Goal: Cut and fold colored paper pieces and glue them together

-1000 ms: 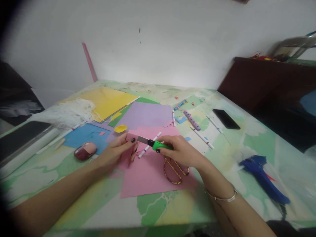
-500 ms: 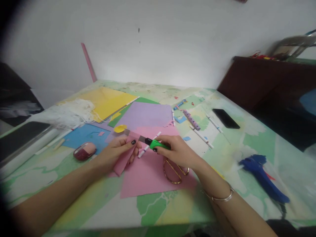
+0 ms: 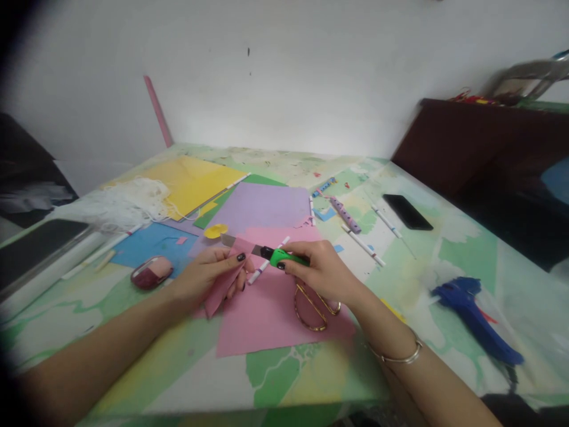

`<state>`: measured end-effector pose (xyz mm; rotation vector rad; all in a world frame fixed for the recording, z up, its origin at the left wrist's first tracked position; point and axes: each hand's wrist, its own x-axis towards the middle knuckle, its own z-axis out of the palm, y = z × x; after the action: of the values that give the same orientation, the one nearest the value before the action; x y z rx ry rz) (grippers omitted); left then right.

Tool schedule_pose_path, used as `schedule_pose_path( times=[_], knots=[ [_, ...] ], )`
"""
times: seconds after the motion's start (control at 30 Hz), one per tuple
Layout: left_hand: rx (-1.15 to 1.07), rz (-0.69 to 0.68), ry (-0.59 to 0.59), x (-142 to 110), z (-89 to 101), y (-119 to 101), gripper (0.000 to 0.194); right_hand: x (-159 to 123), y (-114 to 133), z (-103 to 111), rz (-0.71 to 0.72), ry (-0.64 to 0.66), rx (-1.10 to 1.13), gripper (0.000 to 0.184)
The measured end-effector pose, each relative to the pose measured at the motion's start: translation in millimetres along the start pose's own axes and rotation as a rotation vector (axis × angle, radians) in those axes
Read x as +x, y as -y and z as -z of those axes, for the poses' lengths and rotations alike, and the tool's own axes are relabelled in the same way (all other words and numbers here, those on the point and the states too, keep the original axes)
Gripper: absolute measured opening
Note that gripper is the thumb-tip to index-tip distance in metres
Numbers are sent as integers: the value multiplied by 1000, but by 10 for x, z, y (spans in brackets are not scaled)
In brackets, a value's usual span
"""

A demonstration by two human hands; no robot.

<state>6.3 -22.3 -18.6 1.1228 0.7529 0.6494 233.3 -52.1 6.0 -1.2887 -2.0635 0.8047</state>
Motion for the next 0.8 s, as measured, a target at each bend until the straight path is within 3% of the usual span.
schedule_pose_path(
  times=[0.5, 0.57, 0.63, 0.7, 0.8],
  knots=[
    [-19, 10, 12, 14, 65, -10, 25, -8, -78, 50, -64, 5, 120, 21],
    [-23, 39, 5, 7, 77, -14, 24, -4, -109, 113, -104, -87, 183, 25],
    [-16, 69, 22, 2, 95, -16, 24, 0, -152, 207, -151, -267, 220, 32],
    [5, 81, 43, 3, 111, -18, 24, 2, -212, 304, -200, -406, 142, 33],
    [63, 85, 23, 8, 120, -21, 25, 2, -341, 388, -269, -346, -206, 23]
  ],
)
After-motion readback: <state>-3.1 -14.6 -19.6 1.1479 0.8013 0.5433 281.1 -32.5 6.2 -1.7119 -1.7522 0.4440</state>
